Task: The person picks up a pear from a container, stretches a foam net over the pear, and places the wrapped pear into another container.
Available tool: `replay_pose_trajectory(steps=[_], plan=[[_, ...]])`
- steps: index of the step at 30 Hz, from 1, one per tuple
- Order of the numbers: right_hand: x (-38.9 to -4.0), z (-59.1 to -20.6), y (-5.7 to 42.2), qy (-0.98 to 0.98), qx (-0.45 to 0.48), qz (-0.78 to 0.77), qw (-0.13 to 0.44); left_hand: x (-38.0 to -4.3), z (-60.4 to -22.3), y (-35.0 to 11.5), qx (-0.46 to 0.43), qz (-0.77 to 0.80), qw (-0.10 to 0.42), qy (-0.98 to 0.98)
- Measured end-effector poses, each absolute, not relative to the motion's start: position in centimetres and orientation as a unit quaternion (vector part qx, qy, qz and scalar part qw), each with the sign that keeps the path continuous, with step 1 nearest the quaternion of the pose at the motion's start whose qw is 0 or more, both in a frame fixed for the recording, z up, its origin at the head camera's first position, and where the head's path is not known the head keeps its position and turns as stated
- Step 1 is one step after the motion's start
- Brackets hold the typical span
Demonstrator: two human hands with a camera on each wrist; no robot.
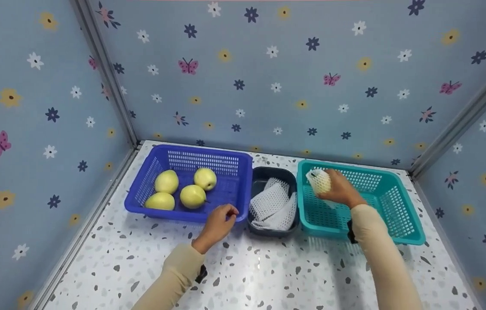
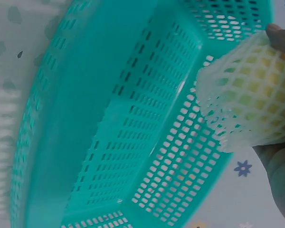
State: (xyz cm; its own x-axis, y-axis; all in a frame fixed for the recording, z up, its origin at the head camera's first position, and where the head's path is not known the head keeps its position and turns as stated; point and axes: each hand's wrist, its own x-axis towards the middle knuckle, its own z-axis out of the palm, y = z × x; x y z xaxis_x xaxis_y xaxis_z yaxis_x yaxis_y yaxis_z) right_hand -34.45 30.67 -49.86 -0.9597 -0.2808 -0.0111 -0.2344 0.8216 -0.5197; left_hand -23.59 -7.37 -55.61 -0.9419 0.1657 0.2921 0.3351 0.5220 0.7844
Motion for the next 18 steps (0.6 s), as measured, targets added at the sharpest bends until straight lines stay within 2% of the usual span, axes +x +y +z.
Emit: replay_pose_trajectory(steps=[6, 9, 18], plan=[[-35.2, -50.9, 30.8, 0.969, -0.114, -0.207, 0.073, -23.6, -56.0, -7.4, -0.185, -0.441, 0.148, -0.866], [-35.6, -51.3, 30.5, 0.975, -0.121, -0.169, 0.081, -23.5, -56.0, -7.4, -0.191, -0.435, 0.153, -0.867], [-36.7, -51.8, 29.1, 0.979, -0.129, -0.120, 0.101, -23.2, -55.9, -7.4, -0.179, -0.377, 0.080, -0.905]])
